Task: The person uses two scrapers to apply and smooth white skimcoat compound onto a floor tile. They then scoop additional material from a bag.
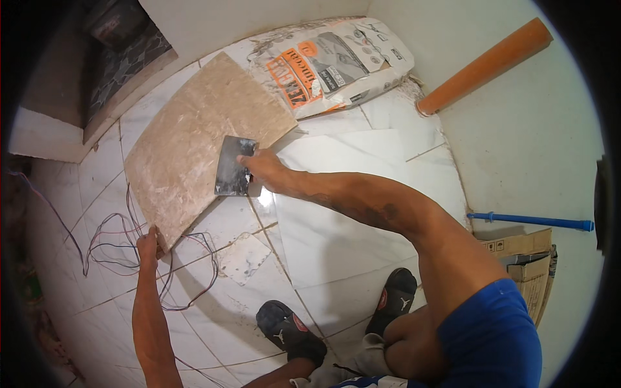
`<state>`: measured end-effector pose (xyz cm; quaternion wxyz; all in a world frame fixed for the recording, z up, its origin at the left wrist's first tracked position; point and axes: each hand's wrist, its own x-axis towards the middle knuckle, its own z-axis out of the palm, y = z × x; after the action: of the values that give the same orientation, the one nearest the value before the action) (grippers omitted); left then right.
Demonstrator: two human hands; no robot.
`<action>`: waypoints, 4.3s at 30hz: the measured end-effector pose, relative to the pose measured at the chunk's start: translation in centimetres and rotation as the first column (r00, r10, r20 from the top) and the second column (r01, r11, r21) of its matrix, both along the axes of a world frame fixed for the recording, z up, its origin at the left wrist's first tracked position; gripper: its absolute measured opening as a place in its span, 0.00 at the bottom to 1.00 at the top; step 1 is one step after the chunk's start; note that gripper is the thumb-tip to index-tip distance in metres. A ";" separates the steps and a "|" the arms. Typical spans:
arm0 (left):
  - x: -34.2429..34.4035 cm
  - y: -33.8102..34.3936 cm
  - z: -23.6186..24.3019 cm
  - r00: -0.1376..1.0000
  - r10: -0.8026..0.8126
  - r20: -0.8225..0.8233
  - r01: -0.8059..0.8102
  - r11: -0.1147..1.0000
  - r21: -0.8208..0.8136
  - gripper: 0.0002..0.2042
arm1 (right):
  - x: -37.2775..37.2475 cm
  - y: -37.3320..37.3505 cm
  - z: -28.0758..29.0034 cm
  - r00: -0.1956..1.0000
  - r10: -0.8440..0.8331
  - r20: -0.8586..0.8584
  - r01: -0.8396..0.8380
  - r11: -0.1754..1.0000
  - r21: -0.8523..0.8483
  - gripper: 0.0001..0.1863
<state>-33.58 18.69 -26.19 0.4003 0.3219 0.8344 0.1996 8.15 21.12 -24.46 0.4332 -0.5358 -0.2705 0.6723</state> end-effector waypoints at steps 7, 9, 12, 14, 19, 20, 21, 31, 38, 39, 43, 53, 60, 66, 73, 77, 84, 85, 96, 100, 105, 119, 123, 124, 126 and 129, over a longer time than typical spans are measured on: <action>1.1 0.2 1.1 0.982 0.115 0.152 -0.099 0.989 -0.109 0.22 | 1.0 -0.9 0.4 0.993 0.086 0.079 -0.086 0.996 -0.001 0.13; 0.7 0.5 0.9 0.983 0.100 0.156 -0.080 0.988 -0.131 0.23 | 1.8 -1.4 0.9 0.990 0.118 0.071 -0.119 0.993 0.004 0.13; -1.0 1.4 0.2 0.979 0.085 0.183 -0.048 0.978 -0.202 0.26 | 3.6 -2.2 0.2 0.986 0.153 -0.061 -0.150 0.987 0.063 0.16; -2.0 1.0 0.3 0.975 0.101 0.196 -0.049 0.965 -0.256 0.29 | 6.2 -4.2 3.8 0.954 0.294 0.057 -0.297 0.954 0.047 0.19; 0.8 2.0 1.1 0.989 0.130 0.077 -0.095 0.930 -0.354 0.38 | 17.0 -6.8 5.8 0.894 0.386 0.228 -0.386 0.921 -0.045 0.19; 1.6 2.3 1.4 0.989 0.121 0.080 -0.086 0.932 -0.351 0.38 | 19.6 -7.4 4.3 0.933 0.315 0.176 -0.309 0.949 -0.061 0.20; 2.2 2.5 1.6 0.994 0.103 0.034 -0.087 0.944 -0.318 0.38 | 21.9 -8.1 3.8 0.955 0.249 0.162 -0.241 0.968 -0.072 0.19; 14.4 1.7 3.5 0.744 -0.543 -0.388 0.661 0.680 0.316 0.17 | 35.9 -14.3 3.4 0.971 0.101 0.219 -0.042 0.965 -0.261 0.15; 27.1 -9.3 1.5 0.606 -0.780 0.154 0.794 0.582 -0.176 0.25 | 37.5 -17.3 1.9 0.956 0.075 0.285 0.026 0.942 -0.335 0.16; 29.0 -10.4 2.5 0.626 -0.744 0.233 0.780 0.592 -0.204 0.22 | 37.8 -17.8 1.9 0.955 0.070 0.288 0.033 0.941 -0.336 0.16; 32.1 -11.5 3.5 0.522 -0.788 0.325 0.853 0.474 -0.220 0.14 | 38.4 -19.0 1.1 0.934 0.098 0.342 0.028 0.938 -0.345 0.16; 31.9 -11.1 0.0 0.539 -0.794 0.280 0.838 0.540 -0.081 0.15 | 38.9 -18.9 -1.1 0.931 0.065 0.359 0.042 0.959 -0.281 0.14; 33.3 -10.8 0.9 0.593 -0.768 0.241 0.805 0.569 -0.167 0.18 | 38.4 -16.7 0.8 0.883 0.119 0.454 0.028 0.953 -0.303 0.11; 37.5 -9.6 1.2 0.555 -0.792 0.253 0.831 0.543 -0.123 0.18 | 40.2 -15.1 1.7 0.856 -0.075 0.511 0.210 0.954 -0.212 0.10; 38.2 -7.8 2.9 0.415 -0.868 0.273 0.906 0.365 -0.217 0.19 | 41.5 -12.9 0.7 0.829 -0.148 0.539 0.261 0.955 -0.139 0.10; 36.8 -8.6 2.9 0.295 -0.942 -0.157 0.955 0.293 0.037 0.24 | 43.6 -10.8 -0.3 0.800 -0.291 0.525 0.283 0.954 0.097 0.13; 35.5 -5.8 7.1 0.424 -0.900 0.102 0.905 0.423 -0.035 0.30 | 33.9 -7.2 2.5 0.975 -0.102 0.198 0.084 0.992 0.095 0.14; 36.6 -5.1 7.4 0.480 -0.870 0.113 0.875 0.484 0.011 0.29 | 33.0 -7.2 3.0 0.987 -0.018 0.161 0.002 0.995 0.096 0.15; 46.8 1.5 12.7 0.553 -0.675 0.488 0.563 0.735 0.379 0.19 | 27.8 -8.5 6.6 0.941 0.339 -0.009 -0.334 0.931 0.144 0.18; 44.8 0.5 13.0 0.541 -0.745 0.392 0.692 0.658 0.297 0.14 | 27.8 -6.8 5.5 0.950 0.220 -0.220 -0.183 0.967 0.178 0.20; 44.9 0.7 13.3 0.449 -0.868 0.213 0.885 0.465 0.028 0.11 | 30.4 -6.7 4.3 0.903 -0.210 -0.375 0.284 0.946 0.155 0.15; 55.7 13.4 9.9 -0.170 -0.571 -0.803 0.984 -0.061 -0.166 0.11 | 40.9 -12.9 10.4 0.757 -0.141 0.639 0.084 0.989 0.119 0.18; 57.0 14.4 6.1 -0.099 -0.510 -0.854 0.994 -0.012 -0.109 0.16 | 41.8 -13.1 16.3 0.452 0.052 0.891 -0.166 0.986 0.026 0.15; 57.0 14.9 5.4 -0.094 -0.513 -0.853 0.995 -0.019 -0.098 0.16 | 41.9 -12.9 17.9 0.357 0.168 0.919 -0.256 0.964 -0.077 0.15; 56.8 15.4 4.2 -0.036 -0.486 -0.873 0.997 0.040 -0.064 0.16 | 41.9 -13.1 19.5 0.359 0.196 0.913 -0.247 0.963 -0.109 0.15; 56.2 16.4 3.8 0.045 -0.514 -0.857 0.997 0.080 0.004 0.16 | 41.1 -13.3 20.1 0.414 0.217 0.884 -0.235 0.964 -0.126 0.15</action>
<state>22.64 35.10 -22.43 -0.0345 0.9042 0.4221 0.0554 49.29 7.78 -4.36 0.1366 -0.7629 -0.5326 0.3402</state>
